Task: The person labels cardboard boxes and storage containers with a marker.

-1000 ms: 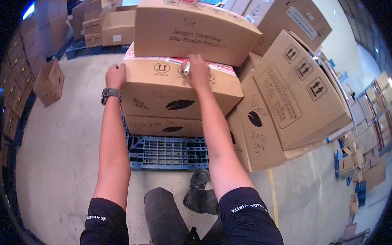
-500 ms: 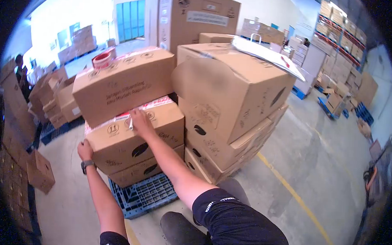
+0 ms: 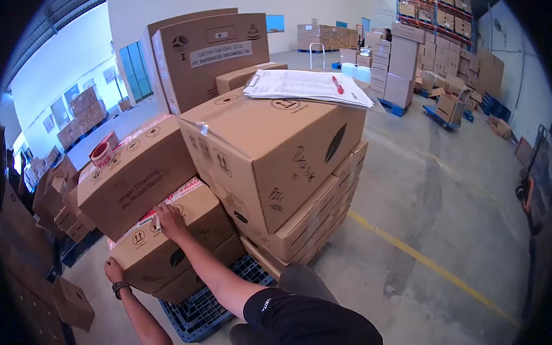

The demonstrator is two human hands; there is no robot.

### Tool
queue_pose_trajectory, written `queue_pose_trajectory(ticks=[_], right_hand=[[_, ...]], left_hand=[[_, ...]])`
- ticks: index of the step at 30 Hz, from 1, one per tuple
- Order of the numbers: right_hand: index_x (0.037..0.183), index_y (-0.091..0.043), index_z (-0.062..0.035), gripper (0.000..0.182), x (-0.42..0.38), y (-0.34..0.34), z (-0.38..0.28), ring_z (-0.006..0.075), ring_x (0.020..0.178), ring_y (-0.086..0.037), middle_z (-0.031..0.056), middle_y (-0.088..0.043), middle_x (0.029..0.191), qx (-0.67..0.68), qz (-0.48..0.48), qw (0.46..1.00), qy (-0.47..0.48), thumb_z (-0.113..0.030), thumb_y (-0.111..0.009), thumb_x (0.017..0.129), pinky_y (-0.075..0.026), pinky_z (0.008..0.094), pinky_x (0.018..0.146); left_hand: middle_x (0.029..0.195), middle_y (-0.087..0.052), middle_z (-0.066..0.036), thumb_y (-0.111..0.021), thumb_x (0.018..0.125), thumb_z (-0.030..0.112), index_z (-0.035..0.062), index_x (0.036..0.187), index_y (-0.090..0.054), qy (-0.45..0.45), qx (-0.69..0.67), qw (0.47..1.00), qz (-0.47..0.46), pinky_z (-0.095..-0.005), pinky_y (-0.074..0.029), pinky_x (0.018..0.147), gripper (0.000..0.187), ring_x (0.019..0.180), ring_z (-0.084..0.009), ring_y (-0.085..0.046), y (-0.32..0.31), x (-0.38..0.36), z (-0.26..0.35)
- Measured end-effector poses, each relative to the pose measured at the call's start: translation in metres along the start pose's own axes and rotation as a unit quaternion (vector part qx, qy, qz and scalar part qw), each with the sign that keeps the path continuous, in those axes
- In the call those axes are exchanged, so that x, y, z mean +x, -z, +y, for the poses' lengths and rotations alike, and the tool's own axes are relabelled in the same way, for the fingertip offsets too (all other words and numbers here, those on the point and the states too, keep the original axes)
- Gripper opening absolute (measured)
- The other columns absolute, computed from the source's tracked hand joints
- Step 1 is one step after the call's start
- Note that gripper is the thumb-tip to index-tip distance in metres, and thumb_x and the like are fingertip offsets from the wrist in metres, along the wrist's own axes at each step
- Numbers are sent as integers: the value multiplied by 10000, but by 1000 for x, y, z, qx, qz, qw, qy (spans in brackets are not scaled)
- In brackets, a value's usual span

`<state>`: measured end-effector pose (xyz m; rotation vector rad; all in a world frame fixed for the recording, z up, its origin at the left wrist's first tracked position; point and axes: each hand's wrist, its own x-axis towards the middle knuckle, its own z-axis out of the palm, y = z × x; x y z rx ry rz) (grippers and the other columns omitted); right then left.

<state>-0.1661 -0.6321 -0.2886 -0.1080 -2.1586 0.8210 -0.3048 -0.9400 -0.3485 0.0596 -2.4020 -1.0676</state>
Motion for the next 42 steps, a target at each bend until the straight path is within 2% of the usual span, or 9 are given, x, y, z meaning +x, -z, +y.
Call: queue_pose_trajectory(ticks=[6,10,12,17,21,26,33,39,42], right_hand=[[1368,-535,-86,431,-52,78,-27,304,785,-660,155,-636,920,253,-25,960,121,-160,-619,952,-533,414,697],[1272,-634,-69,314,-43,282,-106,195,671,-685,91,-678,737,102,44,915,389,-193,-582,988,-536,340,645],[1080,-664,-37,293,-10,385,-93,174,694,-675,52,-679,754,209,97,941,250,-269,-495,1026,-536,300,693],[995,-641,-58,389,96,596,-17,204,665,-696,131,-687,744,-324,209,923,-17,-406,-750,859,-548,345,579],[1046,-643,-40,405,128,618,41,241,660,-702,163,-711,855,-298,-36,912,-281,-333,-797,812,-562,367,545],[1056,-629,-25,386,142,624,54,269,736,-718,153,-717,912,-332,-123,906,-231,-103,-805,722,-568,378,587],[935,-545,-56,409,178,644,-1,221,700,-613,89,-633,797,-431,-61,900,35,-135,-852,677,-504,356,649],[1028,-588,-48,425,188,640,-32,253,867,-638,135,-659,927,-438,-66,895,51,-138,-845,702,-518,400,766],[1059,-592,-33,433,195,615,6,288,945,-645,152,-667,982,-415,-43,903,104,-76,-822,695,-517,418,819]], left_hand=[[1036,-668,-299,-447,931,400,-33,1023,-683,-3,68,998,-4,-541,-470,863,502,990,-498,-613,-4,9,1],[1022,-662,-310,-448,928,392,-47,963,-672,-31,71,997,-10,-547,-471,842,493,968,-505,-612,0,15,-2],[1009,-663,-310,-447,940,390,-48,946,-654,-28,83,996,-5,-557,-470,827,485,956,-507,-613,1,10,-6],[1031,-658,-304,-436,955,418,-31,1004,-636,-25,97,995,-6,-557,-472,859,494,980,-504,-609,-1,9,-11],[1018,-666,-296,-420,984,433,-28,990,-628,-41,119,992,-7,-562,-480,840,506,956,-499,-621,-3,8,-16],[1002,-670,-298,-429,992,430,-21,1004,-626,-49,113,992,7,-572,-481,818,492,944,-501,-626,-10,11,-27],[948,-669,-303,-450,999,428,-8,956,-611,-47,115,992,12,-587,-475,767,467,890,-512,-621,-5,6,-18],[911,-683,-257,-488,979,325,-4,950,-629,-55,125,991,8,-553,-490,742,359,854,-464,-641,-10,9,-27],[824,-650,-139,-581,857,147,82,889,-672,-380,225,896,45,-474,-484,680,117,770,-321,-612,-45,40,-111]])
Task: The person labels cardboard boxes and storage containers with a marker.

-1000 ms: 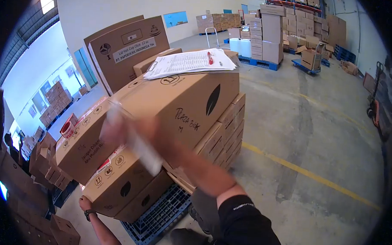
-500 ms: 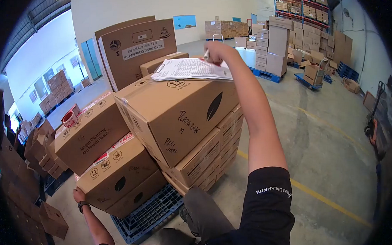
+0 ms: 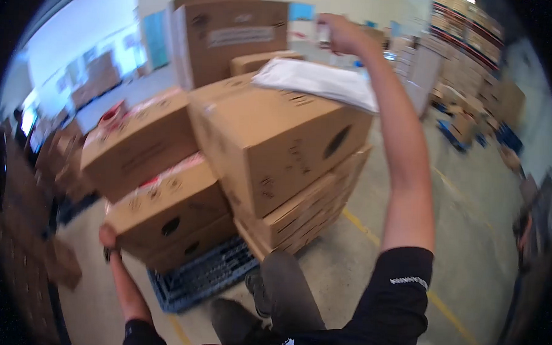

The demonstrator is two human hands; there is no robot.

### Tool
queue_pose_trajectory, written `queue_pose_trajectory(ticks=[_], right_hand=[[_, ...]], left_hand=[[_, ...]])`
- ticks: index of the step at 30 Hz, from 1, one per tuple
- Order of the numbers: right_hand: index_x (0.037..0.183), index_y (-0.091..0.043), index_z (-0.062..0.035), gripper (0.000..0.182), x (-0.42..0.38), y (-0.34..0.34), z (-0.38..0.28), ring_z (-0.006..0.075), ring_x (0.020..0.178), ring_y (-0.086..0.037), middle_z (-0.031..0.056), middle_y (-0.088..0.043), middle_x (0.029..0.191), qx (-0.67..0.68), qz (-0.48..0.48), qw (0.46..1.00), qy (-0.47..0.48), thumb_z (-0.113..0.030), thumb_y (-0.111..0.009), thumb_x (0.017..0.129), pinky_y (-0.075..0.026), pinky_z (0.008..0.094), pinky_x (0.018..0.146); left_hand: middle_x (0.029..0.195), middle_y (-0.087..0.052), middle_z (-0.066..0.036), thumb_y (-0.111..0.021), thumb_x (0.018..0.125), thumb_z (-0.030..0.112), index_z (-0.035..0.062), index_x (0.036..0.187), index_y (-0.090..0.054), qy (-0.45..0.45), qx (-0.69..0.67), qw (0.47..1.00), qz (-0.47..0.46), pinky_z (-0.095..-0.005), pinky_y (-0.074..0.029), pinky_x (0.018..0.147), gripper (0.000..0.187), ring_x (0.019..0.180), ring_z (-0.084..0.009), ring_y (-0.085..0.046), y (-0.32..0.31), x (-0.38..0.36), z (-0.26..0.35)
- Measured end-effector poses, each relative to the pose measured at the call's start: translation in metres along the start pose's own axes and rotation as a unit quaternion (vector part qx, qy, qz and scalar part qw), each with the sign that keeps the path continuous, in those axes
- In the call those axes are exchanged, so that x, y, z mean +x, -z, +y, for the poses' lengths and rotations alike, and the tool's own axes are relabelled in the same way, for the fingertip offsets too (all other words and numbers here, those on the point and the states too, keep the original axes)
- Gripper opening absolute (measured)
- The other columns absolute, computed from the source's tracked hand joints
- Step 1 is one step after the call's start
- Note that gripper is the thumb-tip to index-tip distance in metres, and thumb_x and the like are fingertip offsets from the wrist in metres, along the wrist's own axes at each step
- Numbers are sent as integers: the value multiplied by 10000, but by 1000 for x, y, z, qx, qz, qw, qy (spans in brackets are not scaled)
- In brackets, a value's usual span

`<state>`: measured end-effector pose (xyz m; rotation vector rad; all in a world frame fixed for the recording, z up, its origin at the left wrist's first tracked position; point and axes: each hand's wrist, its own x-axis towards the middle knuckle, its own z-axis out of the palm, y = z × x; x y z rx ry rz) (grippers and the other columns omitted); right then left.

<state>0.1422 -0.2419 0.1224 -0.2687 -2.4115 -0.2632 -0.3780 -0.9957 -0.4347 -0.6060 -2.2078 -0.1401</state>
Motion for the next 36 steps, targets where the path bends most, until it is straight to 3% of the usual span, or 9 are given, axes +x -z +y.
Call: queue_pose_trajectory(ticks=[4,7,16,20,22,25,28,31,36], right_hand=[[1035,-569,-53,364,-13,-66,-17,469,950,-627,253,-665,969,-34,-55,997,46,75,-648,703,-494,485,780],[1019,-547,-66,296,-19,-88,-42,482,941,-614,257,-658,926,-51,-96,994,7,49,-602,752,-483,493,756],[1002,-643,-48,269,-218,-2,-175,297,744,-657,137,-680,836,-7,253,962,103,-76,-787,776,-523,383,671],[917,-600,-26,160,-408,-27,-199,262,710,-654,126,-648,782,40,220,961,-161,-69,-723,825,-519,351,670],[934,-578,-10,225,-514,-53,-219,216,702,-631,113,-612,757,124,94,867,-474,-215,-672,937,-501,343,654],[952,-582,-20,310,-703,-97,-272,167,646,-652,81,-653,694,166,13,754,-636,-325,-610,996,-509,331,606],[951,-583,-11,324,-789,-89,-341,186,616,-666,103,-670,681,229,7,649,-726,-332,-607,993,-516,347,591],[1004,-625,-40,250,-851,-72,-365,340,793,-709,185,-699,837,119,-121,698,-696,-275,-659,926,-536,406,702],[1183,-572,-47,325,-840,-35,-360,202,721,-675,125,-697,807,120,94,665,-731,-303,-596,984,-528,345,676]], left_hand=[[834,-663,-193,-537,932,223,57,879,-656,128,38,985,-108,-511,-540,684,210,794,-392,-673,54,23,44],[894,-686,-261,-484,972,324,43,900,-651,318,-41,940,-118,-548,-537,739,335,854,-448,-675,105,40,76],[1017,-698,-251,-417,942,399,40,991,-710,329,-71,930,-150,-560,-513,835,466,949,-471,-657,115,60,87],[1032,-696,-254,-415,928,400,49,1002,-722,335,-65,929,-142,-549,-516,848,472,959,-471,-658,118,60,86],[1034,-697,-252,-412,929,400,49,1008,-723,318,-67,936,-136,-550,-515,850,475,959,-473,-658,117,61,84],[1040,-696,-255,-415,926,395,41,1005,-724,310,-71,938,-136,-557,-511,860,476,960,-477,-656,108,59,77],[1051,-694,-259,-408,930,398,28,997,-722,291,-73,944,-136,-562,-508,869,490,960,-481,-654,110,60,79],[1026,-690,-280,-404,941,422,-3,989,-714,308,-68,942,-117,-569,-508,845,528,943,-494,-651,110,58,76],[1024,-674,-324,-446,941,561,-82,991,-705,237,-62,960,-139,-568,-503,879,695,982,-508,-638,112,53,60]])
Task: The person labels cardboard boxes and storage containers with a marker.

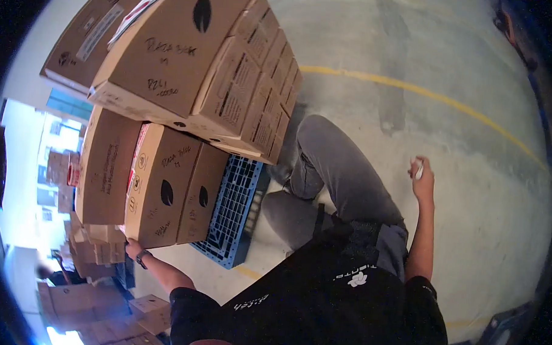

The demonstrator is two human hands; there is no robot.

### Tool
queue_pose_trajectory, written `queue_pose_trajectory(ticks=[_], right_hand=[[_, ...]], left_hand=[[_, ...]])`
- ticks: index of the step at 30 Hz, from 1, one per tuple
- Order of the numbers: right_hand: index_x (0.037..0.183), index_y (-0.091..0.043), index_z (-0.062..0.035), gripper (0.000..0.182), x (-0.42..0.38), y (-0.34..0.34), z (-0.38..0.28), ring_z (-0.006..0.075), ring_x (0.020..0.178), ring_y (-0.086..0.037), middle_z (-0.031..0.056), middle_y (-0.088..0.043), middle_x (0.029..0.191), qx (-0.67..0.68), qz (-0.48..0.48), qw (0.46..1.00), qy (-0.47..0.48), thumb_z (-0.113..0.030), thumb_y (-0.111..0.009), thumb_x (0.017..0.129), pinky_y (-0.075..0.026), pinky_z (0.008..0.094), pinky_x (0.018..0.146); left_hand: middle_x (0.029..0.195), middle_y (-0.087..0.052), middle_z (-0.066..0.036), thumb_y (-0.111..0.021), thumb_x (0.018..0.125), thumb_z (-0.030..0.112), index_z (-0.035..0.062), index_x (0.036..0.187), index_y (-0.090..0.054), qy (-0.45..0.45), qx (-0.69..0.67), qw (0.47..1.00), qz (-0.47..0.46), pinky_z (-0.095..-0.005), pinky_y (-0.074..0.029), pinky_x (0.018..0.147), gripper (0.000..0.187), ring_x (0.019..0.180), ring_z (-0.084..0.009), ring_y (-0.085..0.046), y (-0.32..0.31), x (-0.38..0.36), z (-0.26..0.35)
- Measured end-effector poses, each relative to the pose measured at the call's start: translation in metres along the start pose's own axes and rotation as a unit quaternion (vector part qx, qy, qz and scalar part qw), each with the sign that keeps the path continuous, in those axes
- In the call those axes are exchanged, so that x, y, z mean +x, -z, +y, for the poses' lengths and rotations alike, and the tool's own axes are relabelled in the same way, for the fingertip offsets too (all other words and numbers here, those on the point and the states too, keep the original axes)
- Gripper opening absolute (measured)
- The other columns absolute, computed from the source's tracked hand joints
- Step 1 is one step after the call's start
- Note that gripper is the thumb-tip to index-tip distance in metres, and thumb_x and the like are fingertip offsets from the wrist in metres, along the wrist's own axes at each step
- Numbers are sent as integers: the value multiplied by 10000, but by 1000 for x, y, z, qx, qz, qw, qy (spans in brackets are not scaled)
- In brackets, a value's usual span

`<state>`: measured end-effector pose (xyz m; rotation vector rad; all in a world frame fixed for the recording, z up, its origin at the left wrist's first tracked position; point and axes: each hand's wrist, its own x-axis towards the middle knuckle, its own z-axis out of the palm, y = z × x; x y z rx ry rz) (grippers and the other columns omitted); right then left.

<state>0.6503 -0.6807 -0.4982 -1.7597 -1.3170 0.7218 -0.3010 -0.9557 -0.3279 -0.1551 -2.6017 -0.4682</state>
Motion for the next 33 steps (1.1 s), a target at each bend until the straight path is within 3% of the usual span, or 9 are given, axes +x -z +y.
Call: queue_pose_trajectory(ticks=[4,8,16,20,24,29,30,31,33], right_hand=[[1226,-548,-47,378,7,-11,-34,114,653,-604,59,-656,752,140,66,985,-74,-372,-524,1034,-500,273,623],[1234,-543,-52,381,22,-48,-48,111,633,-582,51,-640,776,232,67,963,-117,-374,-533,1030,-490,271,616],[1153,-620,-44,346,53,-101,-87,101,733,-580,48,-633,883,197,24,980,10,-357,-539,1030,-502,264,647],[1184,-597,-15,362,48,-107,-103,101,783,-583,43,-630,884,208,31,977,20,-337,-553,1027,-515,270,685],[1208,-591,-29,365,40,-102,-94,93,753,-571,55,-638,957,259,-16,962,-83,-344,-548,1030,-497,259,673],[1238,-584,-26,349,51,-98,-108,124,823,-599,77,-647,996,242,28,969,-35,-303,-551,1028,-497,265,707],[1238,-584,-26,349,54,-99,-115,124,823,-599,77,-647,996,240,27,970,-24,-303,-551,1028,-497,265,707],[1247,-579,-17,350,56,-101,-123,147,878,-611,94,-650,1019,205,22,978,18,-288,-549,1027,-502,284,748],[1261,-570,5,356,61,-107,-140,220,1001,-627,152,-649,1084,150,31,983,98,-258,-544,1023,-493,346,874]], left_hand=[[985,-670,-345,-495,913,619,-85,947,-722,13,-33,999,-4,-545,-523,858,740,958,-495,-655,-7,7,-19],[957,-687,-325,-508,906,635,-83,955,-725,9,-34,999,-4,-541,-528,842,752,925,-488,-667,-1,2,-16],[996,-697,-296,-500,926,618,-75,978,-722,35,-26,999,-13,-531,-525,829,729,945,-474,-665,-10,7,-25],[999,-692,-303,-476,941,592,-77,971,-714,31,-21,999,23,-536,-518,845,710,961,-473,-660,-12,5,-21],[968,-684,-318,-459,973,498,-81,957,-685,11,18,999,31,-566,-527,791,622,903,-487,-664,-10,1,-16],[909,-698,-287,-505,943,437,-42,926,-694,-45,157,986,24,-560,-536,733,515,848,-463,-680,-11,14,-6],[925,-697,-279,-528,946,472,-37,936,-687,-64,105,990,70,-537,-532,755,533,864,-469,-667,-4,6,13],[978,-700,-249,-546,975,466,-37,965,-666,-52,-44,997,31,-483,-523,808,518,893,-400,-674,17,-5,48],[1038,-688,-200,-524,1021,392,-55,942,-638,-102,-321,937,87,-436,-507,851,469,929,-291,-655,54,-45,123]])
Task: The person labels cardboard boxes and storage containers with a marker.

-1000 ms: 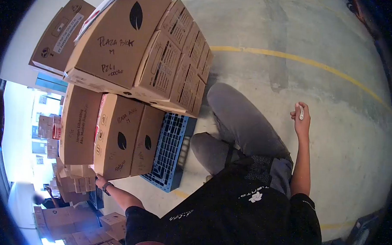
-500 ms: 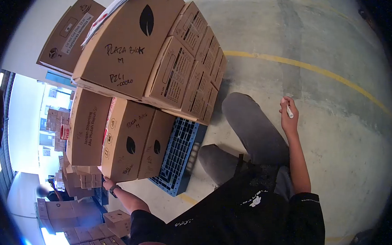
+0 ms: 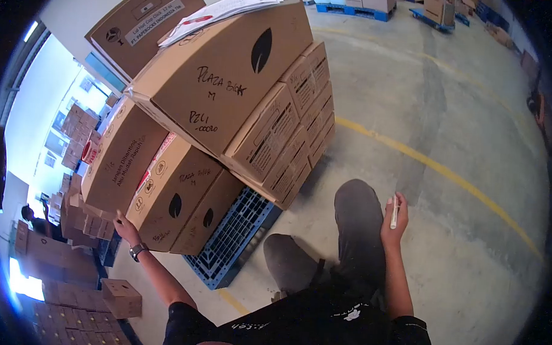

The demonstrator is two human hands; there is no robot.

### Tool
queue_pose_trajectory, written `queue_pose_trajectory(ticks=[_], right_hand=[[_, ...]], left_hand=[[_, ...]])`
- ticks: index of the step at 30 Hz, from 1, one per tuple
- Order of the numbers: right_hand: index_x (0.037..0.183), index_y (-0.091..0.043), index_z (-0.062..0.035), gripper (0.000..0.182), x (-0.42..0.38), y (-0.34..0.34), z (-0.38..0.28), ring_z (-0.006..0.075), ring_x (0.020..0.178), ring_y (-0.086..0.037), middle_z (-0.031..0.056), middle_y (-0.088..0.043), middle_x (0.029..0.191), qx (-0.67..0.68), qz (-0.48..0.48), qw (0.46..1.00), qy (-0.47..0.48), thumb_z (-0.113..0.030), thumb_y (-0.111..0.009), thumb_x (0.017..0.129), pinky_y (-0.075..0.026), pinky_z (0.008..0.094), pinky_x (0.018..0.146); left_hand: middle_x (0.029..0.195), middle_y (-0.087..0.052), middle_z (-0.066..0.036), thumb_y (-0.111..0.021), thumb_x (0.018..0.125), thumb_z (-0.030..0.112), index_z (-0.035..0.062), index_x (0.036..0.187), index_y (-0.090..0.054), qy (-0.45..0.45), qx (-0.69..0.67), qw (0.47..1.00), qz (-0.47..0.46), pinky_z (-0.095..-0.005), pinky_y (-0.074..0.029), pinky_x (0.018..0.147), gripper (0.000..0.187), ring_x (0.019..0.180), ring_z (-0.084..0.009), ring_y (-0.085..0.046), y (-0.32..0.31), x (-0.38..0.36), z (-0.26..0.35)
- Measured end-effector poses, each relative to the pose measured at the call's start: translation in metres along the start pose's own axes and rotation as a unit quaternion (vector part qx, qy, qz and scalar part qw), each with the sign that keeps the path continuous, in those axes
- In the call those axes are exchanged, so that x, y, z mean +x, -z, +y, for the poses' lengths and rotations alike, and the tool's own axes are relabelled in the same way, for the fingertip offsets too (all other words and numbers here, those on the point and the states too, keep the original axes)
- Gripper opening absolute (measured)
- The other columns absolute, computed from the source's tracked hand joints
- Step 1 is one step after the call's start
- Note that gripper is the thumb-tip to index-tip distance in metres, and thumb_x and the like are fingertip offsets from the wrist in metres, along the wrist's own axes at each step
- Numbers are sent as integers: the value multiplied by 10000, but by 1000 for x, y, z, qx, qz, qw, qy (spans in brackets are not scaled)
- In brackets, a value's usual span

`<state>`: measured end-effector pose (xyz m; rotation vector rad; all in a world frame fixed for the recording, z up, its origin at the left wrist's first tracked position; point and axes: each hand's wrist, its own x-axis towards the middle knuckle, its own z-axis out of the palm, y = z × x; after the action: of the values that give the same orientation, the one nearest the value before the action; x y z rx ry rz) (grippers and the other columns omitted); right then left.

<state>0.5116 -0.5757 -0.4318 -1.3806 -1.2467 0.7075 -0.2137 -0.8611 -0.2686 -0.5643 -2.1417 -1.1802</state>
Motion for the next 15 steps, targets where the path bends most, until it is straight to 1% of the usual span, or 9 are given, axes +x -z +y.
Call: queue_pose_trajectory(ticks=[2,4,6,7,8,10,12,13,15], right_hand=[[1264,-569,8,362,9,-7,-7,243,1012,-627,167,-647,1107,-21,-5,1000,11,-257,-549,1019,-485,354,900],[1274,-565,14,371,18,-12,-13,285,1035,-630,195,-640,1143,-42,-16,999,14,-245,-564,1008,-470,386,944],[1276,-564,15,370,23,-20,-35,282,1038,-628,193,-640,1145,-60,-14,996,60,-236,-569,1004,-471,381,945],[1278,-564,16,369,26,-21,-42,280,1042,-627,192,-641,1146,-70,-9,993,95,-228,-573,1001,-471,377,946],[1285,-562,13,362,30,-23,-35,262,1057,-625,180,-641,1148,-41,-12,998,52,-212,-571,1001,-470,363,948],[1291,-557,15,365,33,-26,-39,255,1067,-623,177,-641,1151,-34,-6,998,45,-207,-569,1002,-469,361,951],[1309,-543,19,377,33,-32,-46,244,1086,-616,175,-639,1162,-23,10,999,40,-199,-565,1002,-467,361,958],[1309,-543,19,377,32,-36,-54,244,1086,-616,175,-639,1162,-30,8,999,35,-199,-565,1002,-467,361,958],[1319,-532,23,389,26,-44,-66,248,1088,-611,181,-636,1172,28,20,999,41,-198,-566,1000,-464,363,965]], left_hand=[[1064,-666,-171,-492,1045,327,-69,1025,-609,-44,-157,986,30,-397,-489,920,413,957,-226,-614,2,-18,118],[1112,-652,-203,-443,1056,279,-75,1107,-568,-100,-302,948,27,-417,-498,947,379,984,-266,-633,18,-24,200],[1147,-623,-244,-355,1059,350,-52,1145,-531,-260,-433,862,49,-436,-522,932,448,1005,-317,-639,54,-20,260],[1177,-605,-280,-268,1041,432,-51,1126,-536,-344,-455,820,51,-471,-551,880,559,1003,-365,-645,80,-16,280],[1171,-605,-273,-277,1039,426,-50,1123,-537,-406,-494,767,60,-469,-548,881,549,1002,-360,-643,101,-21,303],[1161,-603,-261,-294,1034,414,-46,1117,-538,-486,-572,656,71,-463,-542,884,528,1000,-350,-638,137,-37,343],[1150,-602,-249,-312,1030,402,-43,1110,-540,-512,-623,587,77,-458,-536,886,507,998,-339,-633,148,-59,380],[1145,-601,-242,-321,1028,396,-41,1107,-541,-510,-639,571,78,-455,-533,887,496,997,-334,-631,148,-70,396],[1134,-599,-230,-338,1023,385,-38,1101,-542,-495,-672,547,63,-450,-527,890,476,995,-323,-626,138,-85,424]])
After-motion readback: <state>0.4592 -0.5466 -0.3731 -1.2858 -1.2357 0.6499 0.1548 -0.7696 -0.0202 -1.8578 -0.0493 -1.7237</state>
